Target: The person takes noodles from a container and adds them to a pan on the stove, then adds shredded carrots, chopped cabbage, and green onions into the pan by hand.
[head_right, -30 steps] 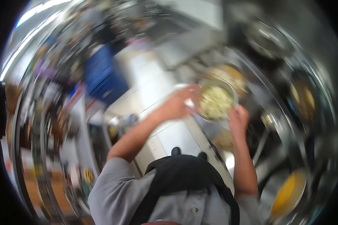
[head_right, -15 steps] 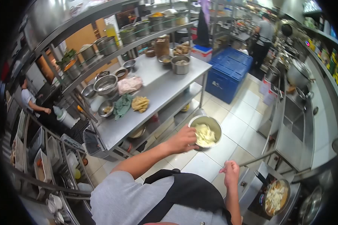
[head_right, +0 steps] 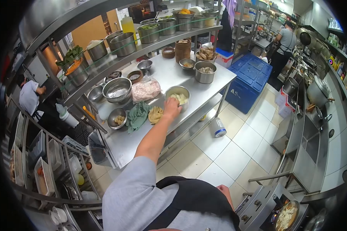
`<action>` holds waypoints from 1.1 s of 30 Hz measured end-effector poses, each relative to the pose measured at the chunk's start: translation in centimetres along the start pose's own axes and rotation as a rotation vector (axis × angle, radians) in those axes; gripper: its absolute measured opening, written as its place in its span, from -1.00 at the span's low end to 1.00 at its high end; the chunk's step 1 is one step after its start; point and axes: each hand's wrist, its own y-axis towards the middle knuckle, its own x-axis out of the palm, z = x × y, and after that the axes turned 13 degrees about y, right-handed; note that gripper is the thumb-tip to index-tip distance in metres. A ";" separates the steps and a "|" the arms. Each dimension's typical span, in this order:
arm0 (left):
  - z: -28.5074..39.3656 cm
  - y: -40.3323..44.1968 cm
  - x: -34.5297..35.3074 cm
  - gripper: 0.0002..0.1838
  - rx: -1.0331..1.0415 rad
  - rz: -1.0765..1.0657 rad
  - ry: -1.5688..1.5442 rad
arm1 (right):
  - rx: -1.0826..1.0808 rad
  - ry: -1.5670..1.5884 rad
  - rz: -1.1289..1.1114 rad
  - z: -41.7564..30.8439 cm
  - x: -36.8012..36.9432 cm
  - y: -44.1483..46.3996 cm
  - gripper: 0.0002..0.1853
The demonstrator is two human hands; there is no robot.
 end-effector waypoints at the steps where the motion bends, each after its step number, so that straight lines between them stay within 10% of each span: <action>1: 0.0 0.7 -0.3 -0.55 -0.078 0.060 0.028 | -0.004 -0.004 0.005 -0.3 -0.2 0.5 -0.71; 9: -3.5 -1.8 -2.0 -0.71 0.125 0.092 -0.035 | -0.077 -0.246 -0.027 1.2 -1.1 2.8 -0.68; 20: -9.4 -8.5 -1.3 -0.82 0.094 0.030 0.117 | 0.338 -0.167 0.170 8.5 -1.9 -0.6 -0.65; 29: -6.2 5.5 -20.8 -0.88 0.250 0.588 0.071 | 0.514 -0.163 0.387 27.1 -6.8 -6.3 -0.61; 33: -10.2 13.9 -34.2 -0.80 -0.019 0.707 0.143 | 0.303 -0.080 0.455 24.6 -5.5 -8.7 -0.65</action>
